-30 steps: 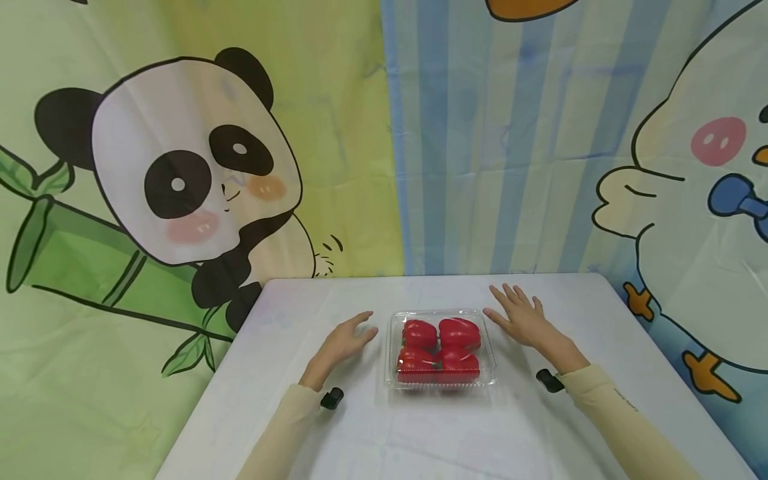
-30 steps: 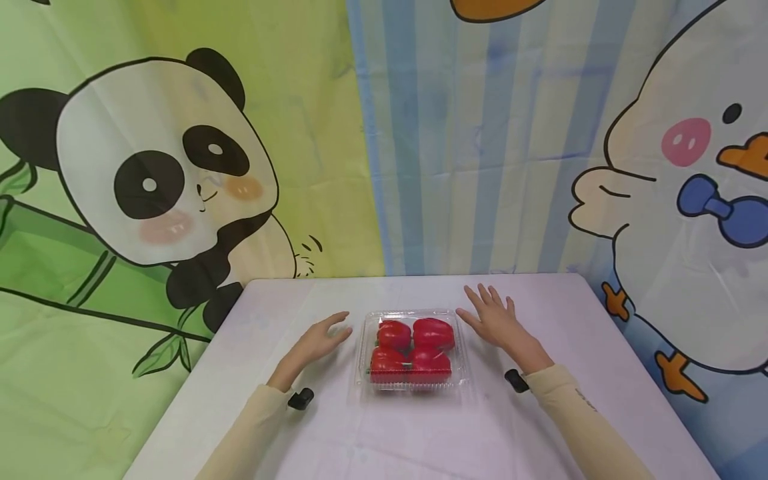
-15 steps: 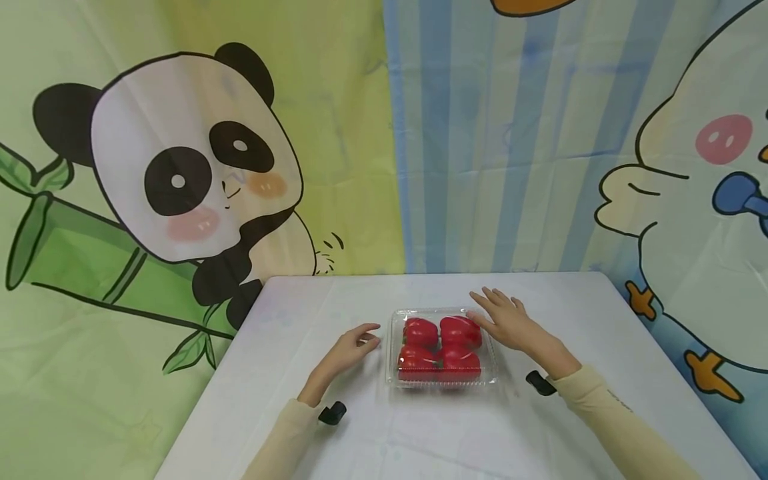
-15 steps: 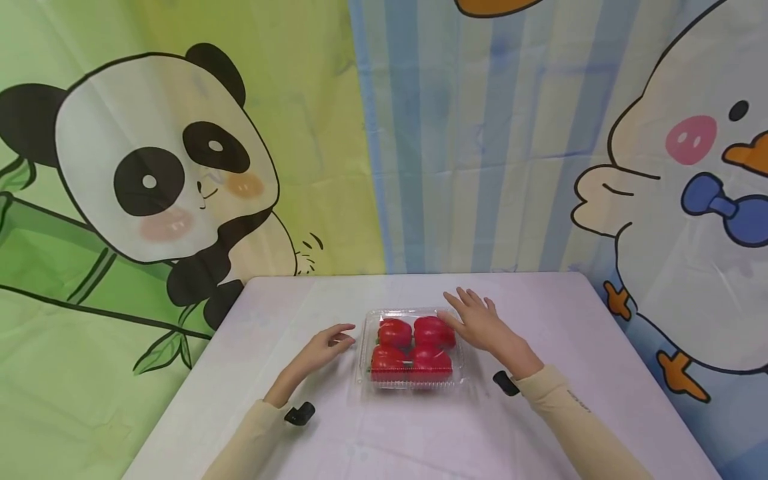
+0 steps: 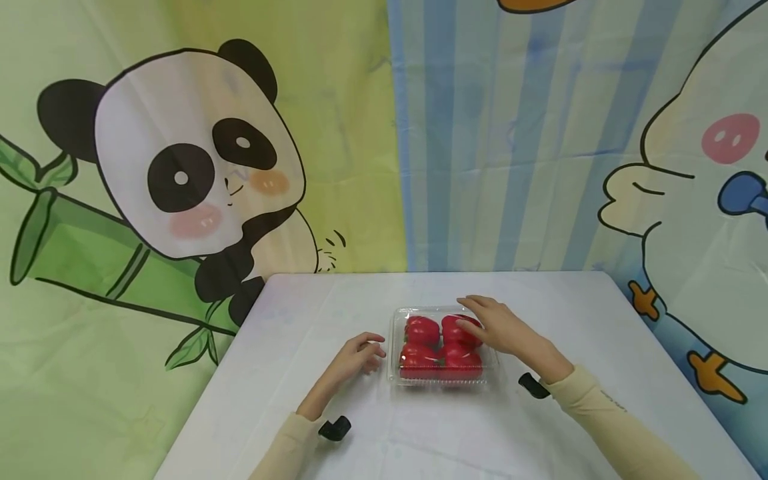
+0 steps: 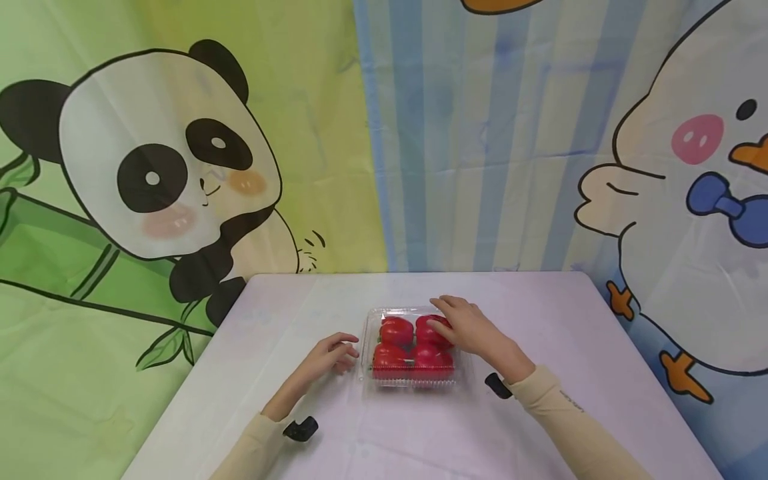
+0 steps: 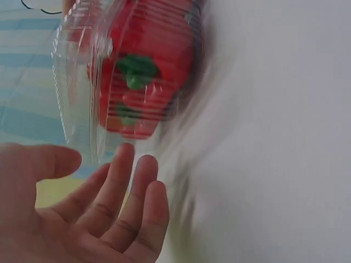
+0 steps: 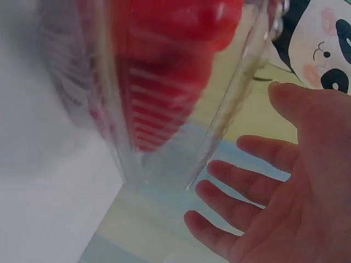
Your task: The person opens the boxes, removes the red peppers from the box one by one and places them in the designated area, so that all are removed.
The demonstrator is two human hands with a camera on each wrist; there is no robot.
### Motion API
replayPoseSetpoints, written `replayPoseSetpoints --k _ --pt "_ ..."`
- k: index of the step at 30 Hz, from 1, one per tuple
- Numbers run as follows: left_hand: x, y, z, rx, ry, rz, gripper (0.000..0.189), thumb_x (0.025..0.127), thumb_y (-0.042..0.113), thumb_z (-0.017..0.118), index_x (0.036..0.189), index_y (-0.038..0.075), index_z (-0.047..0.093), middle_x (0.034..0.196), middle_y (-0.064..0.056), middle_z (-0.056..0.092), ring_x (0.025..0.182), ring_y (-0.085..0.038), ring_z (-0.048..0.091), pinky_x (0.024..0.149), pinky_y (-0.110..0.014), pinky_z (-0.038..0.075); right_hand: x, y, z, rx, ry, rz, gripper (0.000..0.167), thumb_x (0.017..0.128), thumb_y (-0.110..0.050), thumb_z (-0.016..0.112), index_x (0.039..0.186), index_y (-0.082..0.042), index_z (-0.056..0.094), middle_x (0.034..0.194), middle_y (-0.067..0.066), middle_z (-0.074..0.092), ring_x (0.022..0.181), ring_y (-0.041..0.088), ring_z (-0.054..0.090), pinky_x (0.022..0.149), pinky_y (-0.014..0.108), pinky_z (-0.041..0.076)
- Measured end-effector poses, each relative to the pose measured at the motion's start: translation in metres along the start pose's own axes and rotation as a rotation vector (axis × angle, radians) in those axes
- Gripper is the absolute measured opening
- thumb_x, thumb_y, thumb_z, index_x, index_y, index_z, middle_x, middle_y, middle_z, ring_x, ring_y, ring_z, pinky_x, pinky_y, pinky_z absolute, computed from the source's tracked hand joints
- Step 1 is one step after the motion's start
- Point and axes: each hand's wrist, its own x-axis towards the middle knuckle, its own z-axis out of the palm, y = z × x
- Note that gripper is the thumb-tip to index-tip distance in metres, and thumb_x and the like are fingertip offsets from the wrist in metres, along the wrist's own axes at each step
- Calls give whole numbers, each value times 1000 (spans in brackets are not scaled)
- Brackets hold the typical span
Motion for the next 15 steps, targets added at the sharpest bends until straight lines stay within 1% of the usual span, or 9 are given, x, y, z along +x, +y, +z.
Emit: replayPoseSetpoints --k 1,2,4,6,8,11,15 --pt "1 -4 2 -25 12 -18 33 104 16 50 130 -2 58 104 -24 71 87 -37 71 71 -46 58 0 -3 1 -2 2 -15 57 98 -35 64 145 -6 51 143 23 54 130 44 52 105 64 42" --pt "0 -4 3 -59 18 -33 33 105 16 49 130 -3 57 105 -25 71 87 -36 72 71 -45 58 1 -5 2 0 3 -29 56 98 -34 65 144 -6 52 142 22 55 129 43 54 104 62 43" --pt "-3 -4 4 -119 21 -62 34 105 18 49 131 -2 57 105 -22 72 84 -28 73 68 -39 59 1 -10 3 0 1 -53 55 98 -33 65 144 -6 53 140 20 56 126 42 56 102 60 46" --pt "-5 -4 7 -175 11 -94 35 105 18 48 133 -2 55 104 -19 72 80 -20 72 67 -34 58 2 -16 5 2 -5 -69 54 97 -34 66 143 -8 54 139 18 57 125 40 57 100 57 48" --pt "-9 -4 9 -219 -15 -117 38 105 19 47 137 -2 52 104 -16 72 78 -15 71 66 -32 58 2 -22 6 -1 -13 -88 53 97 -34 66 143 -9 54 138 17 58 124 38 58 99 55 50" --pt "-13 -6 11 -288 -63 -161 42 106 21 46 143 2 46 104 -10 70 78 -13 68 68 -31 58 2 -32 8 -7 -32 -104 54 97 -36 66 143 -11 54 139 14 59 126 35 57 101 53 50" --pt "-20 -9 15 -346 -114 -202 49 105 24 49 151 9 39 105 -7 66 80 -14 68 71 -33 59 2 -45 10 -14 -45 -141 53 97 -36 66 143 -12 55 138 11 59 126 32 58 103 51 49"
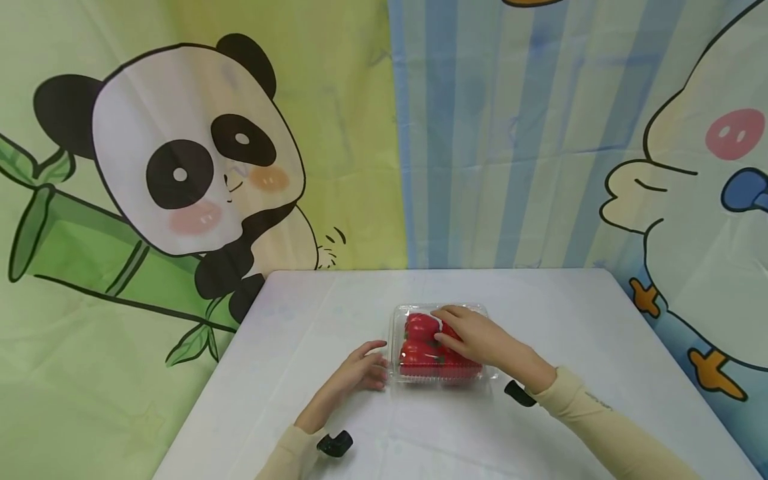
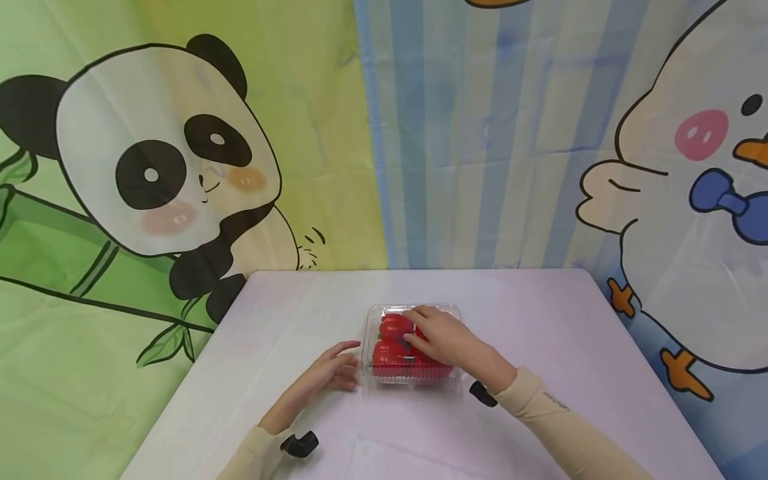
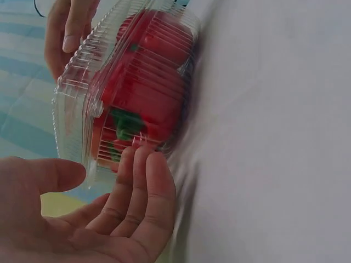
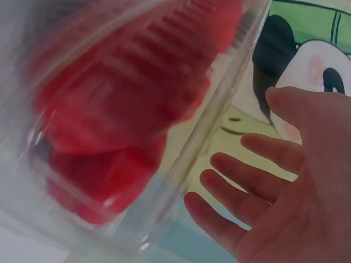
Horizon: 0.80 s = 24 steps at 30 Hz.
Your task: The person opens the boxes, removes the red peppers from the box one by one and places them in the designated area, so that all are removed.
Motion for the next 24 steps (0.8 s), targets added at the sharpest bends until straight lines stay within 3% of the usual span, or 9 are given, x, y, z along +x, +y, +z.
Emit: replayPoseSetpoints --k 5,15,24 --pt "-6 -5 3 -60 -46 -14 59 101 21 51 157 13 32 104 -10 64 79 -16 69 73 -36 60 2 -18 1 -23 6 -68 52 96 -36 67 142 -14 55 135 8 61 123 27 60 102 47 50" --pt "-13 -13 14 -145 -133 3 57 107 21 42 161 17 23 97 -8 72 75 -15 69 73 -36 60 5 -50 10 -52 -23 -148 57 94 -36 69 145 -16 52 141 8 57 131 28 54 102 47 50" --pt "-21 -16 16 -198 -132 12 56 108 23 40 161 18 22 94 -4 70 73 -12 64 74 -37 58 13 -78 23 -192 12 -305 50 90 -32 75 136 -17 60 136 5 61 127 24 57 105 40 49"
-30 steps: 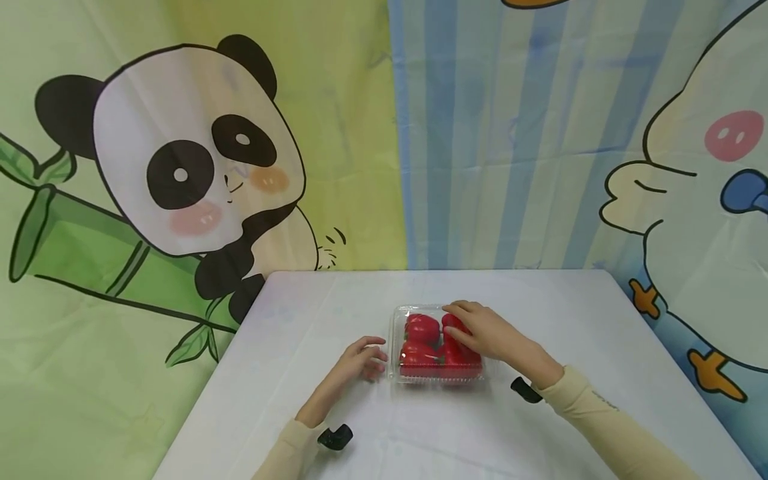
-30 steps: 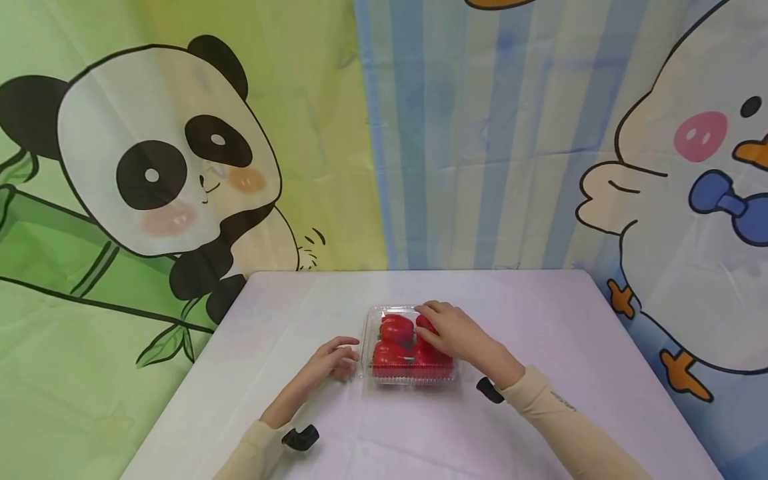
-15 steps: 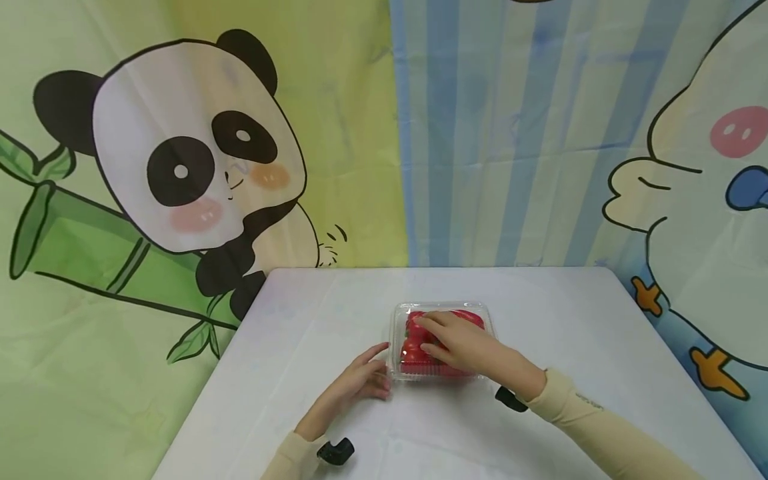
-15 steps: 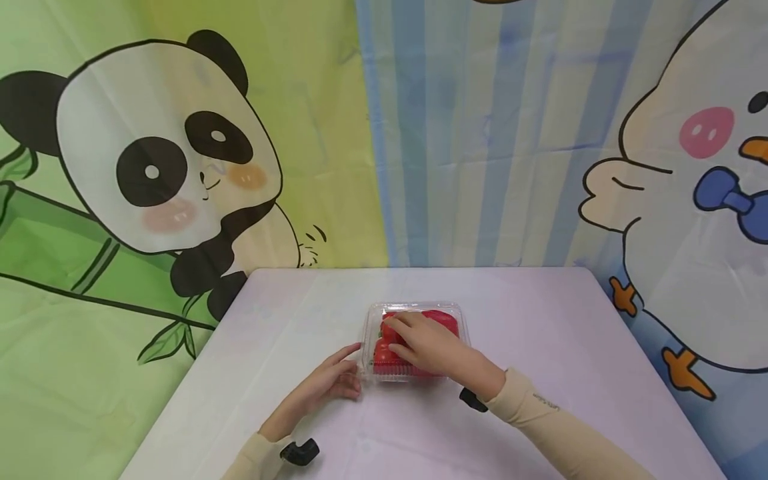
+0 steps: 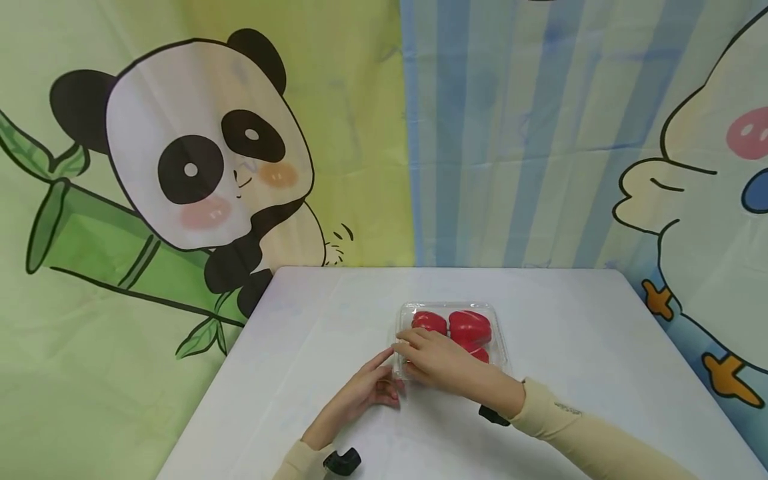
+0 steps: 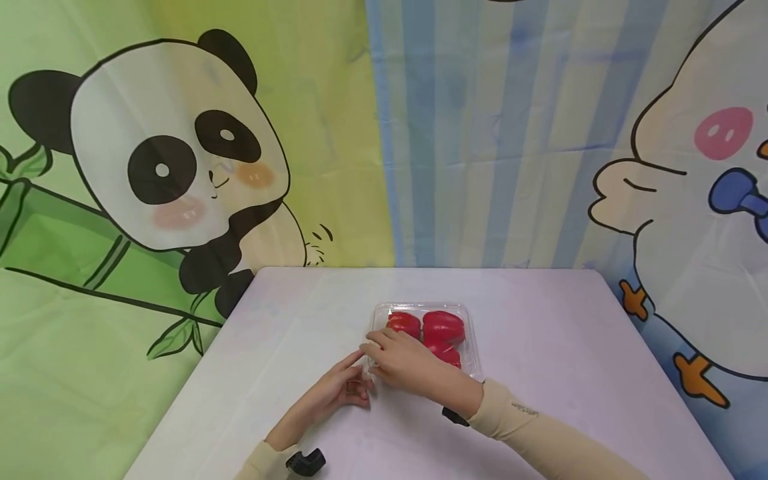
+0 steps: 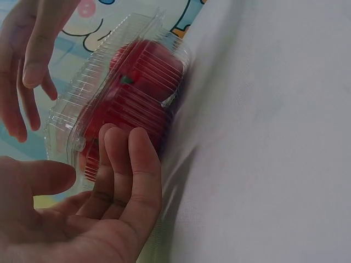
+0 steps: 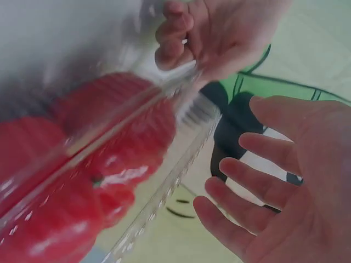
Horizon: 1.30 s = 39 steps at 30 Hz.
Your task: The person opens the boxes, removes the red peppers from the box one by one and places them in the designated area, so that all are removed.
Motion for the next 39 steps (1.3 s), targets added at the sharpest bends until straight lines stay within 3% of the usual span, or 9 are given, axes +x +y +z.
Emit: replayPoseSetpoints --k 8,13,16,21,28,34,39 --pt "-3 3 5 -37 -16 12 58 106 18 40 161 17 20 99 -2 68 76 -11 63 75 -35 58 5 -13 10 -112 33 -78 48 86 -34 79 129 -17 67 129 3 66 120 21 61 102 37 51" --pt "-3 3 8 -46 -24 30 59 104 12 38 161 19 22 96 2 69 77 -11 65 75 -34 58 8 -22 15 -138 37 -108 41 84 -27 82 123 -19 70 120 0 68 114 17 63 101 32 51" --pt "-4 3 9 -44 -10 20 60 104 12 40 161 21 25 96 2 69 77 -11 66 74 -33 58 9 -28 17 -165 33 -107 37 84 -25 82 118 -19 71 112 -1 69 104 14 66 92 28 55" --pt "-4 2 10 -44 19 15 61 104 13 41 161 22 24 103 -1 70 82 -13 68 72 -31 58 11 -39 21 -213 -22 -33 32 84 -28 82 113 -19 73 102 -2 69 91 11 68 75 23 58" --pt "-3 0 8 -18 6 20 65 101 9 42 162 24 22 99 0 69 86 -14 68 74 -32 57 10 -48 30 -218 -65 106 38 73 -29 91 105 -15 76 87 -1 71 75 11 67 69 24 58" --pt "-4 -1 7 17 1 47 71 99 8 44 162 26 17 94 1 67 85 -14 66 75 -32 57 9 -53 36 -191 -55 188 36 75 -27 90 102 -10 72 81 2 66 67 13 64 64 26 58" --pt "-4 -2 6 45 7 50 74 97 5 45 162 27 17 89 1 68 83 -14 65 75 -32 56 11 -54 38 -176 -62 204 35 75 -25 89 101 -10 70 78 2 65 65 13 62 62 26 57"
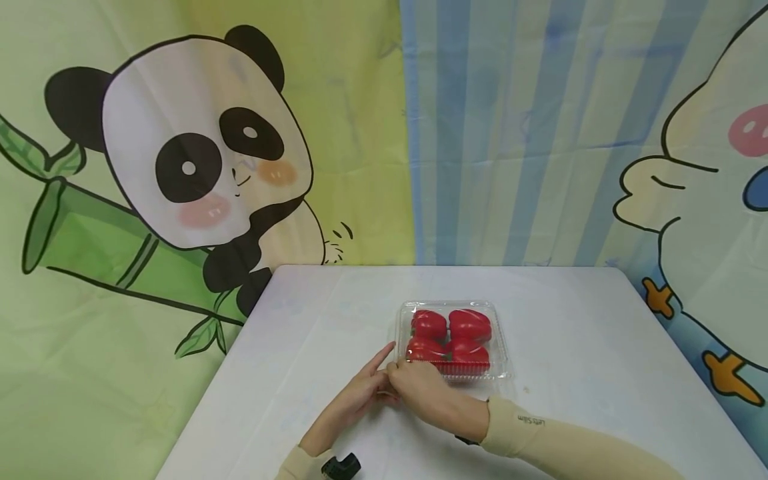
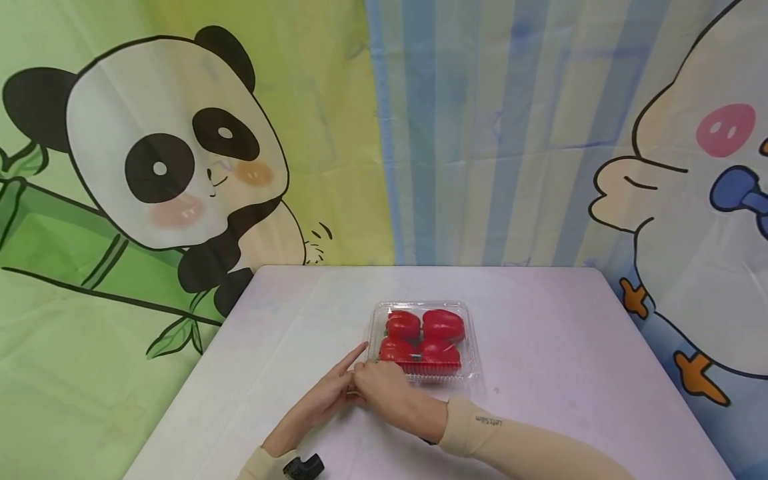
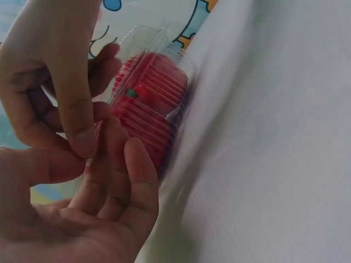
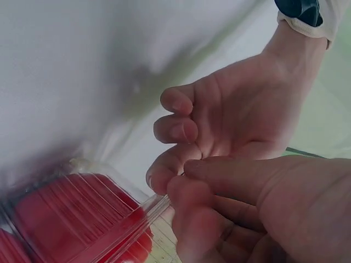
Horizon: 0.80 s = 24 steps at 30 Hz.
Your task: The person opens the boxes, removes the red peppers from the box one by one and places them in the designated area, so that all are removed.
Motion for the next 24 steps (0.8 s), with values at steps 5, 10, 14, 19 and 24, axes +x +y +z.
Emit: replayPoseSetpoints --k 5,10,14,19,24 --pt "1 0 0 18 7 1 71 97 5 45 161 23 21 89 1 70 83 -14 66 75 -31 56 2 0 0 8 -8 1 39 73 -25 91 102 -10 71 78 2 67 66 12 63 64 25 58" --pt "0 2 0 24 22 -1 60 96 7 48 153 9 32 92 4 72 81 -12 67 73 -28 56 3 0 0 39 -20 6 40 73 -25 91 104 -8 72 79 2 67 65 12 62 65 25 58" --pt "0 2 0 27 34 -8 41 96 8 49 136 4 43 91 5 72 79 -11 67 73 -27 56 5 -2 0 9 -17 14 41 74 -28 90 105 -8 73 77 2 67 61 11 57 63 26 57" --pt "-1 1 1 33 22 -10 26 99 11 46 124 5 53 89 4 70 78 -10 66 73 -27 56 6 -1 2 -44 20 7 42 72 -34 91 103 -10 74 73 1 67 57 10 50 58 24 53" --pt "-3 -1 2 -2 -5 -31 20 104 18 48 118 10 59 87 5 68 77 -9 64 73 -28 56 6 0 4 -30 42 23 37 72 -34 91 97 -12 74 70 -1 68 54 10 51 55 25 53"
